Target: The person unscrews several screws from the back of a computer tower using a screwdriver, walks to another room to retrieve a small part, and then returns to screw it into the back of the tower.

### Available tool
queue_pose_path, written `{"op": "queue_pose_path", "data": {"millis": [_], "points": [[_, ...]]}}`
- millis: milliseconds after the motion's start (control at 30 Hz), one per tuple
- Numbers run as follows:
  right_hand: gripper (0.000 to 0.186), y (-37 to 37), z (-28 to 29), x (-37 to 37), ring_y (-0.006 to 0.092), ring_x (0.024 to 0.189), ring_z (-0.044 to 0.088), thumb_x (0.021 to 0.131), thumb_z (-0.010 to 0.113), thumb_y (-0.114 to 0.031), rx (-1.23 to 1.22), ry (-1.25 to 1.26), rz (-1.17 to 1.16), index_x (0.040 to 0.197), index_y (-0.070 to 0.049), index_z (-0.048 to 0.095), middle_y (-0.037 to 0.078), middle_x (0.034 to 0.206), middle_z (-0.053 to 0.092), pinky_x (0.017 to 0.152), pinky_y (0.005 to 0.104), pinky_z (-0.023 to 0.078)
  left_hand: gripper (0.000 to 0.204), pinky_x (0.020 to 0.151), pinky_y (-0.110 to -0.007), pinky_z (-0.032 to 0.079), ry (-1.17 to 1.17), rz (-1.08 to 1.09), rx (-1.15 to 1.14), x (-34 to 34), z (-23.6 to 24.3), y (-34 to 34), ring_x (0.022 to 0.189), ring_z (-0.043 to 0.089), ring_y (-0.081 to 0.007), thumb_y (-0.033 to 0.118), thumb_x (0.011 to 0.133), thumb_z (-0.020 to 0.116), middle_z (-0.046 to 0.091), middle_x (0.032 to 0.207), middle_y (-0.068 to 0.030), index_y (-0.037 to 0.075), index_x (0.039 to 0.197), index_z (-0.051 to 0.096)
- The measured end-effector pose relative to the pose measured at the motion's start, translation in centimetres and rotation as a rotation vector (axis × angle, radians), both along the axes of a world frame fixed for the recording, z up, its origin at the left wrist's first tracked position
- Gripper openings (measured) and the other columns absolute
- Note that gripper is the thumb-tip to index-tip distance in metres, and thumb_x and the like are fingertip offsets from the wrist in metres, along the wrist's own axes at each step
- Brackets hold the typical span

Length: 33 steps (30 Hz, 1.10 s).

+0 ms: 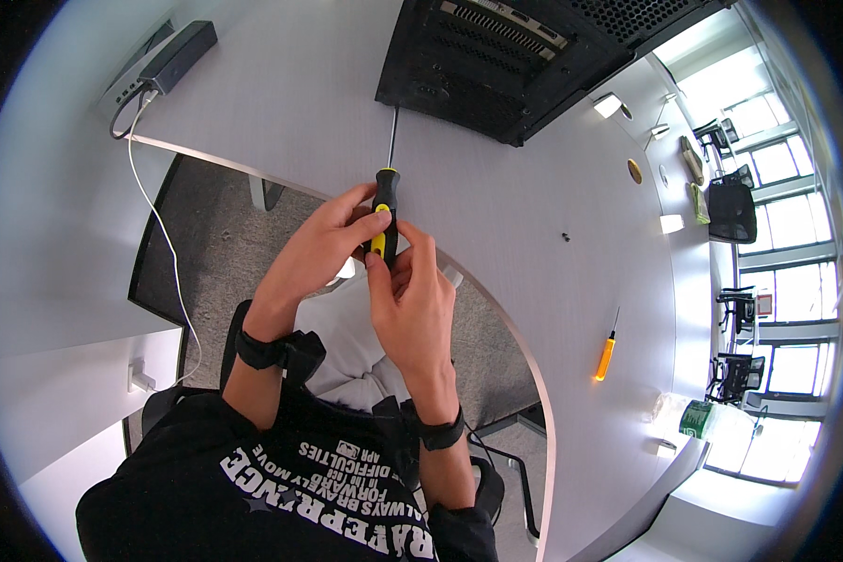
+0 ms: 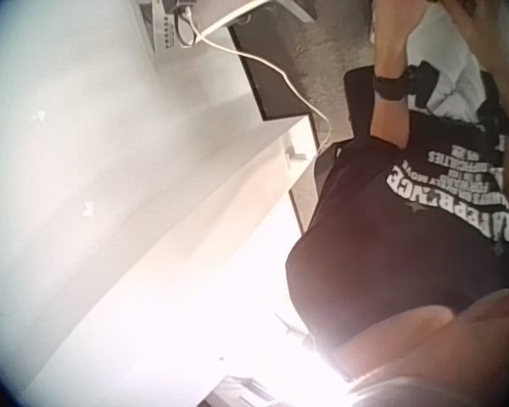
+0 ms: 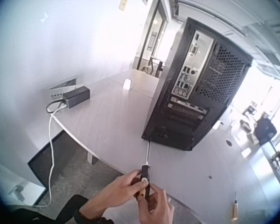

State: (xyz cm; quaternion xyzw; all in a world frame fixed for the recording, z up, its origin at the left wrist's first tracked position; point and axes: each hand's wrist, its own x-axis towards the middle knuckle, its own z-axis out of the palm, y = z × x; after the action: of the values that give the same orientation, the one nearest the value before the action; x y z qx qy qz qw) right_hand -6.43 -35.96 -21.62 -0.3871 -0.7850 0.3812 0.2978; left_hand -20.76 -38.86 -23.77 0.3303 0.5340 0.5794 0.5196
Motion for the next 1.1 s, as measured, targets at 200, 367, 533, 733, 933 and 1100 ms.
{"op": "queue_pose_path", "data": {"millis": [200,367,533,733,933,1100], "points": [[0.034,0.0,0.0,0.1,0.0144,0.053,0.057,0.09,0.065,-0.006,-0.009,-0.008,-0.009,0.122,0.001,0.054,0.008,0.067,0.058,0.051,0.0282,0.046,0.047,0.072,-0.025,0.046,0.032,0.013,0.014,0.1,-0.4,0.2,0.084,0.055,-0.0094,0.022,0.1,0.056,0.06,0.098,-0.0047,-0.007,0.136,0.045],[0.034,0.1,-0.1,0.1,0.0136,0.053,0.057,0.091,0.064,-0.006,0.007,0.015,0.006,0.122,0.001,0.053,0.007,0.066,0.058,0.051,0.0274,0.045,0.044,0.071,-0.024,0.046,0.049,0.015,0.006,0.1,-0.1,0.2,0.082,0.054,-0.0085,0.021,0.1,0.056,0.06,0.095,-0.0036,-0.006,0.134,0.048],[0.033,0.0,-0.1,0.1,0.0123,0.053,0.057,0.092,0.063,-0.006,-0.036,0.024,-0.006,0.122,0.002,0.053,0.007,0.066,0.058,0.051,0.0269,0.044,0.03,0.063,-0.023,0.042,0.11,0.025,0.013,0.3,0.0,0.3,0.073,0.05,-0.0062,0.02,0.101,0.055,0.057,0.085,0.0004,-0.003,0.12,0.056],[0.032,0.2,-0.3,0.2,0.011,0.052,0.055,0.092,0.062,-0.005,-0.018,0.03,-0.002,0.122,0.002,0.054,0.006,0.065,0.057,0.05,0.0262,0.043,0.027,0.061,-0.023,0.04,0.132,0.025,-0.003,0.4,0.9,0.2,0.071,0.047,-0.0052,0.02,0.1,0.056,0.055,0.08,0.0012,-0.003,0.115,0.058],[0.031,0.3,-0.9,0.4,0.0097,0.052,0.053,0.093,0.061,-0.004,-0.067,0.071,-0.016,0.123,0.002,0.054,0.005,0.064,0.056,0.05,0.0256,0.041,0.033,0.058,-0.025,0.041,0.218,0.093,-0.032,1.1,0.5,0.3,0.069,0.048,-0.006,0.02,0.099,0.058,0.056,0.079,-0.0002,-0.004,0.122,0.057],[0.03,0.4,-1.1,0.5,0.0093,0.052,0.051,0.094,0.059,-0.004,-0.074,0.087,-0.012,0.123,0.002,0.054,0.005,0.064,0.056,0.05,0.0258,0.04,0.036,0.057,-0.026,0.042,0.271,0.079,-0.022,1.1,1.2,0.2,0.067,0.048,-0.0075,0.021,0.099,0.058,0.057,0.077,-0.0025,-0.004,0.125,0.055]]}}
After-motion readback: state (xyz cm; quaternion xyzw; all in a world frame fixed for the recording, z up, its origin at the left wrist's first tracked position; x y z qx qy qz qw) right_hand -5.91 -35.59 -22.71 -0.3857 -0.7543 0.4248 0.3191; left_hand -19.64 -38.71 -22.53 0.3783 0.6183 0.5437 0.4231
